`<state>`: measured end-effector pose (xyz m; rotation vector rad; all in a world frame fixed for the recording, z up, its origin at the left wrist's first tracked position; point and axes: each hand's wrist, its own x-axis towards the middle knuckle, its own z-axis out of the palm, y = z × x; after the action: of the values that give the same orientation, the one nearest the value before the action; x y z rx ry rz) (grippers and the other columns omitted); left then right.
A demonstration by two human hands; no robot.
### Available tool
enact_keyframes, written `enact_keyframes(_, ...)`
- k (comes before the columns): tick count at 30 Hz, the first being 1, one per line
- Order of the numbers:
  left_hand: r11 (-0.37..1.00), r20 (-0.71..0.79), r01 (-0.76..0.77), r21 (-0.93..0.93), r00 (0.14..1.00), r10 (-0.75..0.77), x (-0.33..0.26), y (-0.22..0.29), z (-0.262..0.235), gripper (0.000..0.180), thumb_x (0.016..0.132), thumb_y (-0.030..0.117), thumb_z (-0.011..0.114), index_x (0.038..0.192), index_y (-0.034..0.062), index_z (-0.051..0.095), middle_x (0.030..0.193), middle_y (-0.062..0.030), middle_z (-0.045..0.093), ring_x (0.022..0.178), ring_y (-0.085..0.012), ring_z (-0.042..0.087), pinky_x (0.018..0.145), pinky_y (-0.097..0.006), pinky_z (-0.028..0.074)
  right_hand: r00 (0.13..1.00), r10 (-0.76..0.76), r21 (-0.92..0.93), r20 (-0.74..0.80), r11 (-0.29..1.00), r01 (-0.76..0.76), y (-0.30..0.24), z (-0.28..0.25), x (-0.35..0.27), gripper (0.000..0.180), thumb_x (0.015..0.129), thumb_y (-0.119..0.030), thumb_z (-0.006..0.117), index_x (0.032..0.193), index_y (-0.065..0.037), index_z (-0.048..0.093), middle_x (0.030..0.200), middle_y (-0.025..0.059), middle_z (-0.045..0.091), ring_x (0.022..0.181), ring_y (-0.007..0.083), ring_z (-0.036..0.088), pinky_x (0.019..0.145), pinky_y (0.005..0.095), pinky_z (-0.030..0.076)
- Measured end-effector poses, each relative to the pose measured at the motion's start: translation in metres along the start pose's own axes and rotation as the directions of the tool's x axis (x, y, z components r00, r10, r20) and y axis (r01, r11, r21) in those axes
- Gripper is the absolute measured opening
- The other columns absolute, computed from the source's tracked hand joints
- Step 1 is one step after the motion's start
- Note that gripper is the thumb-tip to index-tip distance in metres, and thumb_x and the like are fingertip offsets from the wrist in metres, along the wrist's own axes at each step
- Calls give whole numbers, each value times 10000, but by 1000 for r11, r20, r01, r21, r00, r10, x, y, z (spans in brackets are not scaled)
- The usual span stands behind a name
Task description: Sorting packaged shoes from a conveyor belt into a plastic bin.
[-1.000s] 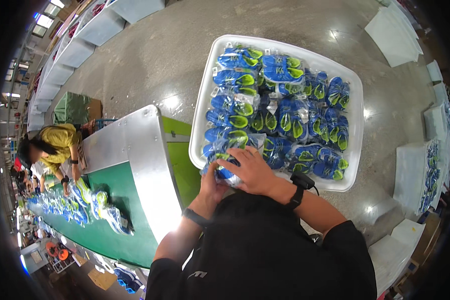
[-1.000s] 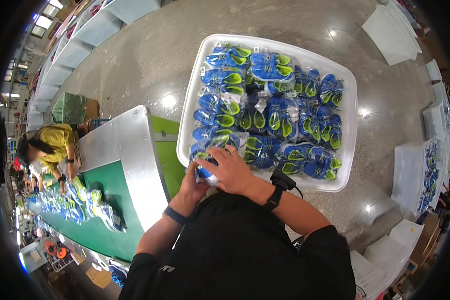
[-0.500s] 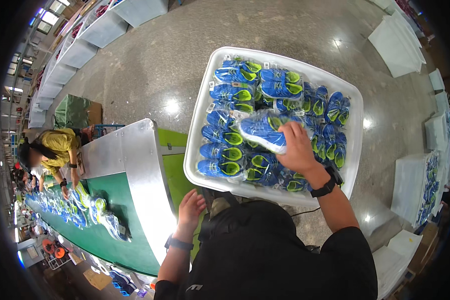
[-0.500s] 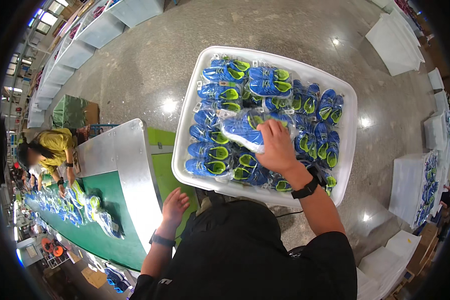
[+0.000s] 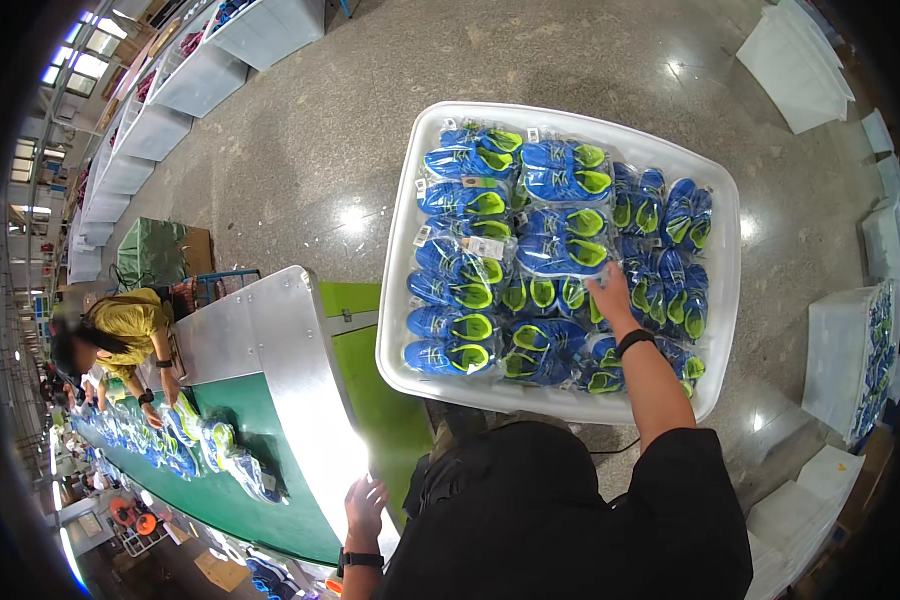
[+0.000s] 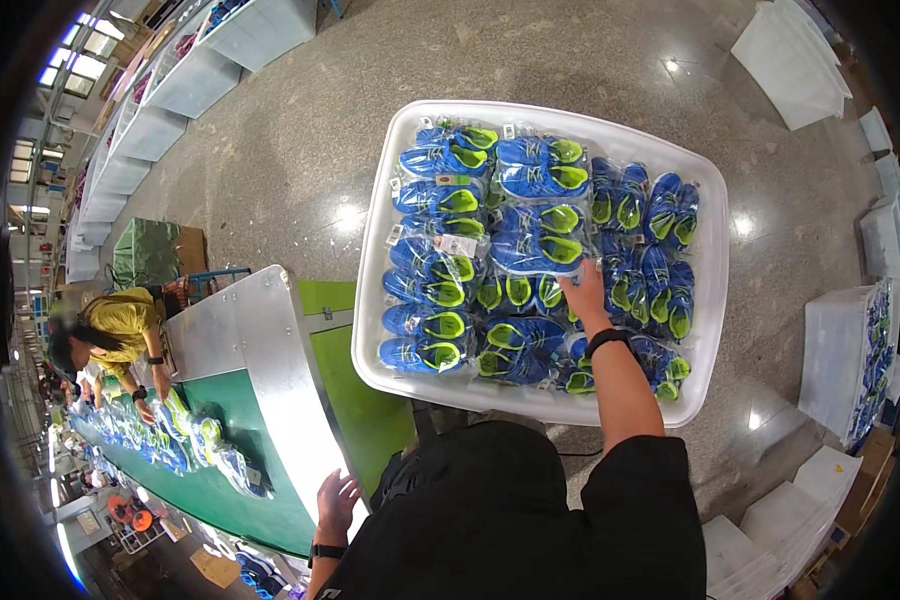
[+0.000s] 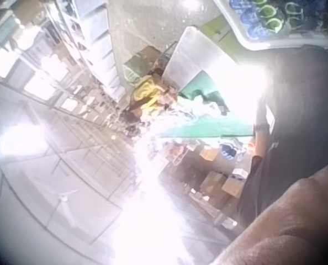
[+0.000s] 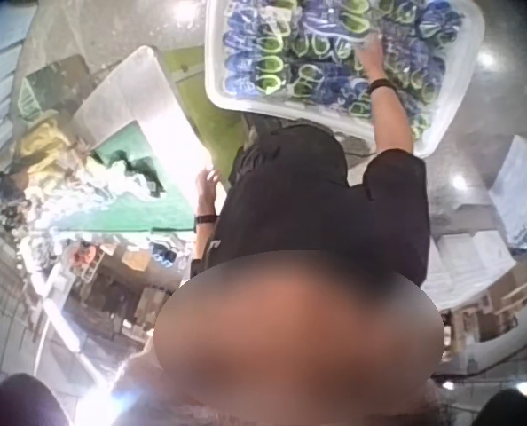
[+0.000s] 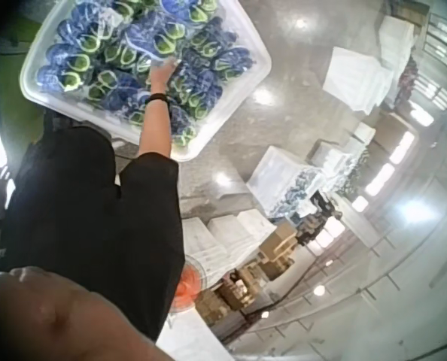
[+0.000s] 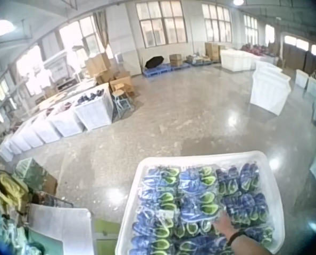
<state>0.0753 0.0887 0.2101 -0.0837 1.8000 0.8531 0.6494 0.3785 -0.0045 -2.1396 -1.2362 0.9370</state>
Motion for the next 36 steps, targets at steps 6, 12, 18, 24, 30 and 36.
enact_keyframes(6,998,-60,-8,58,998,11,-13,2,-23,540,968,308,591,1387,7,431,1228,-237,546,1090,-348,596,873,-436,527,873,314,170,-373,948,-269,-50,50,27,855,837,-518,695,1326,139,449,1357,329,492,1259,462,486,1057,501,404)
enact_keyframes(12,992,-110,-21,123,993,35,-24,-4,-36,472,953,248,615,1339,13,477,1126,-182,587,975,-298,639,773,-377,555,759,631,335,-161,758,-559,-77,84,58,641,863,-420,684,1192,115,556,1201,340,595,1116,483,588,947,540,482)
enact_keyframes(18,977,-13,-29,213,999,33,-11,2,-44,425,939,206,605,1295,4,491,1081,-158,622,961,-280,662,762,-366,565,824,532,815,195,379,-437,-56,74,62,364,937,-228,626,1050,113,564,1035,219,626,793,317,699,632,350,632)
enact_keyframes(24,975,49,-147,165,989,141,18,13,-57,402,896,158,611,1247,3,492,1062,-152,632,957,-277,673,770,-378,572,865,423,812,269,384,-440,-33,71,0,454,934,-288,665,1214,36,514,1061,189,630,868,303,693,708,392,622)
enact_keyframes(30,968,-104,-160,194,978,183,46,6,-103,439,907,223,649,1262,-1,523,1073,-100,612,1006,-239,621,808,-383,537,821,325,641,469,515,-570,-1,85,-93,326,924,-297,662,1122,-49,587,968,109,646,785,247,661,702,367,570)
enact_keyframes(36,866,-351,-322,383,816,459,111,-2,-162,495,826,278,718,1203,-35,641,1071,-199,699,967,-270,658,854,-352,513,836,374,400,401,750,-527,47,64,-135,276,957,-288,610,1140,-84,578,847,56,621,710,210,652,571,344,533)
